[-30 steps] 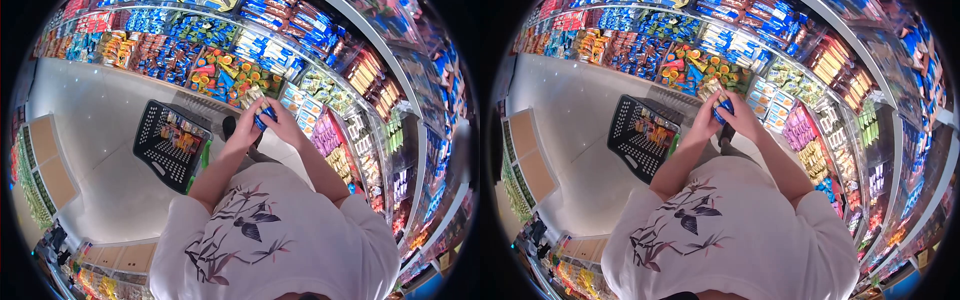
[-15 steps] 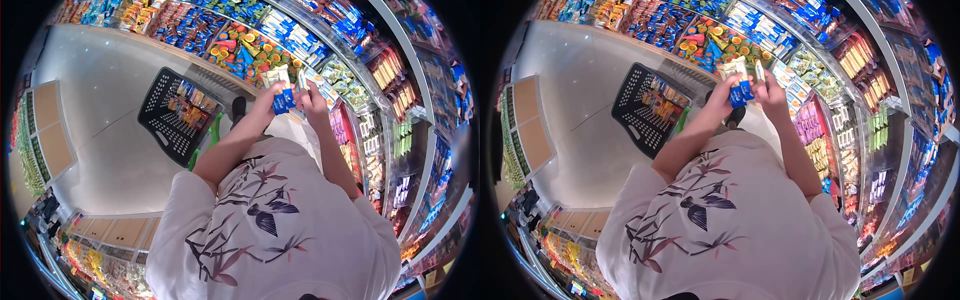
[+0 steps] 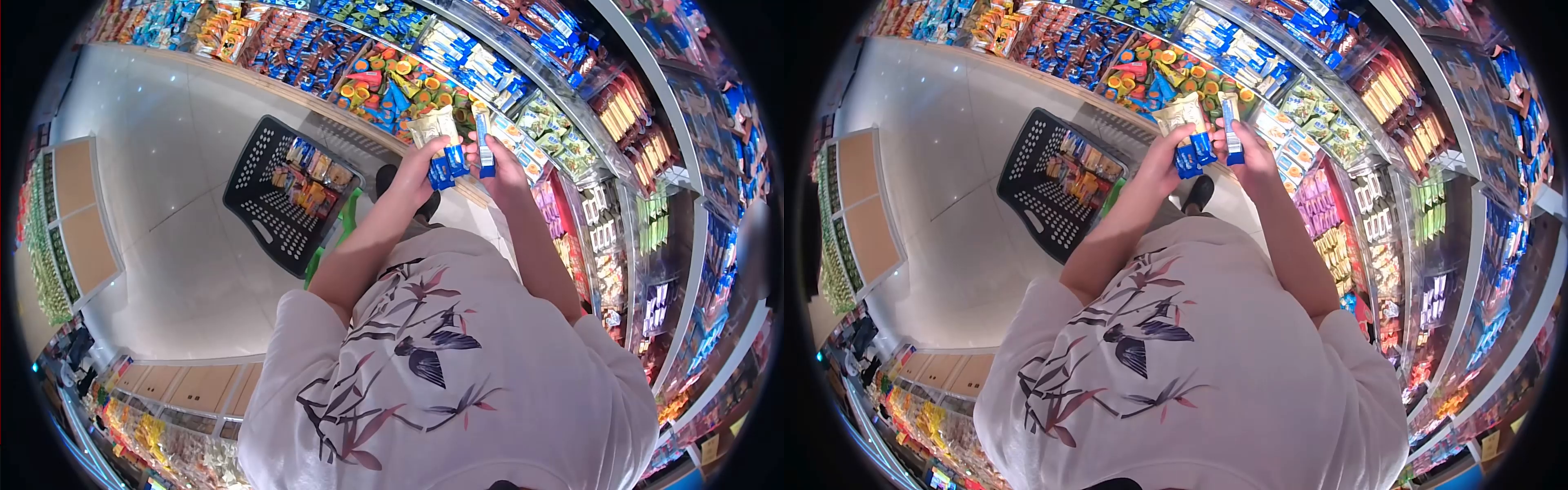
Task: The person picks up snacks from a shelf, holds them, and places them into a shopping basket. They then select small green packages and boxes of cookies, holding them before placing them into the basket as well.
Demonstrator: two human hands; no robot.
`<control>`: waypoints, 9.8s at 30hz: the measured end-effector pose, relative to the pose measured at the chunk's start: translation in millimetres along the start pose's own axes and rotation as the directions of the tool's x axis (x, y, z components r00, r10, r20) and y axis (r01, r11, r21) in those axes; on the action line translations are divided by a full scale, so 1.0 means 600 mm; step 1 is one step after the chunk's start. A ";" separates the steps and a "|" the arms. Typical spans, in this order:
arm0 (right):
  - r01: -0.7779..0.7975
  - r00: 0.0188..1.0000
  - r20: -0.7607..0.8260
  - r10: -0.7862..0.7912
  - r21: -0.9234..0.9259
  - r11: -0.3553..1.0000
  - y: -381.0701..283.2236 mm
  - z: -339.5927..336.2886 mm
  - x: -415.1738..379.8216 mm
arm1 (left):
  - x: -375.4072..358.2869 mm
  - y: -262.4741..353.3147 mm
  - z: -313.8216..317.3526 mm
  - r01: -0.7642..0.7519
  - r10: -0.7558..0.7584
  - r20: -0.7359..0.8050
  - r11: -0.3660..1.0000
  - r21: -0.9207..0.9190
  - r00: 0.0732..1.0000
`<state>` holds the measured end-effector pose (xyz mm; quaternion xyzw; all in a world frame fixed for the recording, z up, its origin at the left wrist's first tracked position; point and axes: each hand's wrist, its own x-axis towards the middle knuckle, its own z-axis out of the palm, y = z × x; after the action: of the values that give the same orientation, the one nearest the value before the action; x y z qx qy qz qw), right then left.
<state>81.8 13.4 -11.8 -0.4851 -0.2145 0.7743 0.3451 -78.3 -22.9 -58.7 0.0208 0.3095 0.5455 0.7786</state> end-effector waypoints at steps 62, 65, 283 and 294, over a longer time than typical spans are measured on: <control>0.210 0.970 -0.032 -0.243 -0.400 0.892 -0.031 -0.015 0.011 | 0.009 0.005 0.058 -0.048 0.051 -0.015 0.991 0.124 0.999; 0.294 0.944 0.031 -0.328 -0.530 0.795 -0.012 -0.021 0.018 | 0.010 0.003 0.062 -0.039 0.038 0.011 0.986 0.161 0.999; 0.169 0.977 -0.023 -0.212 -0.519 0.838 0.011 -0.049 0.038 | 0.074 -0.035 0.018 0.018 -0.017 -0.008 0.983 0.183 1.000; 0.152 0.980 -0.026 -0.197 -0.537 0.830 0.015 -0.049 0.041 | 0.073 -0.035 0.013 0.015 -0.013 -0.009 0.982 0.189 1.000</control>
<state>97.9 25.3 -45.6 -0.5706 -0.4501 0.6295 0.2748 -47.4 8.8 -80.3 0.0905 0.3630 0.5081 0.7758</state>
